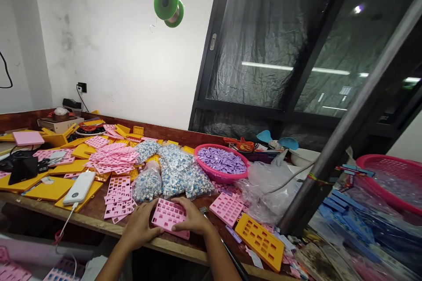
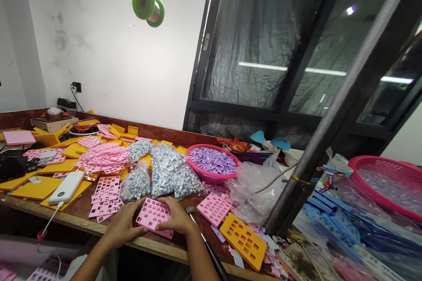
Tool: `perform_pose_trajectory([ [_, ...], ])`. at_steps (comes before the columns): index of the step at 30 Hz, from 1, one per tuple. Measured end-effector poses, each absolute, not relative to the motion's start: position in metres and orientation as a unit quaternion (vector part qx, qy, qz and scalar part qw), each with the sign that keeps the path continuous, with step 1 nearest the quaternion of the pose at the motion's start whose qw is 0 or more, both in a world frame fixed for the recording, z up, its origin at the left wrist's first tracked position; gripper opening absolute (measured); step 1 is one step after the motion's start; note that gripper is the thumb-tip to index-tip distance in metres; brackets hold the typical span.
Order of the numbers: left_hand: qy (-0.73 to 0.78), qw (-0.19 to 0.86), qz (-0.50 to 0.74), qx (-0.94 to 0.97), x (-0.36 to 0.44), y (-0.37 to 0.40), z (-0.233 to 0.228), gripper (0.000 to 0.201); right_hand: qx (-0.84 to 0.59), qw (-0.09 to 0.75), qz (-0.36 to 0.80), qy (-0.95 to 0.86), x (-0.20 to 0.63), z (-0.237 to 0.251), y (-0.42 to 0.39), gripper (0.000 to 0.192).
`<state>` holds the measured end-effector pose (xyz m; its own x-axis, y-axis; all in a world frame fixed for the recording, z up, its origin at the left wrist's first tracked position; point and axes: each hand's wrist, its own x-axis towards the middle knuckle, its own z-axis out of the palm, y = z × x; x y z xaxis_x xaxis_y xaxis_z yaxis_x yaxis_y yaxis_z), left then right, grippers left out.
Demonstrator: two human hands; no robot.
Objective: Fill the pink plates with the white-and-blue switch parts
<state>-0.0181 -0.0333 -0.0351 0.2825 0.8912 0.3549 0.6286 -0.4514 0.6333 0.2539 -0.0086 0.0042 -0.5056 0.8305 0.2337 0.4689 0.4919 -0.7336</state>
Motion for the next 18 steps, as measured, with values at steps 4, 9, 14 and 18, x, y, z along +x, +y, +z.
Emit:
perform_pose_trajectory([
  [4,0.484,0.203,0.357,0.773,-0.021,-0.033,-0.032,0.089,-0.392,0.349,0.322,-0.788,0.244,0.008,-0.011,0.074],
  [9,0.476,0.208,0.376,0.767,-0.021,-0.03,-0.029,0.075,-0.396,0.398,0.331,-0.758,0.239,0.01,-0.013,0.046],
  [14,0.468,0.181,0.374,0.78,-0.015,-0.032,-0.028,0.07,-0.411,0.362,0.296,-0.782,0.248,0.016,-0.022,0.075],
  [18,0.461,0.164,0.369,0.79,-0.014,-0.036,-0.029,0.067,-0.428,0.291,0.234,-0.823,0.249,0.013,-0.03,0.098],
])
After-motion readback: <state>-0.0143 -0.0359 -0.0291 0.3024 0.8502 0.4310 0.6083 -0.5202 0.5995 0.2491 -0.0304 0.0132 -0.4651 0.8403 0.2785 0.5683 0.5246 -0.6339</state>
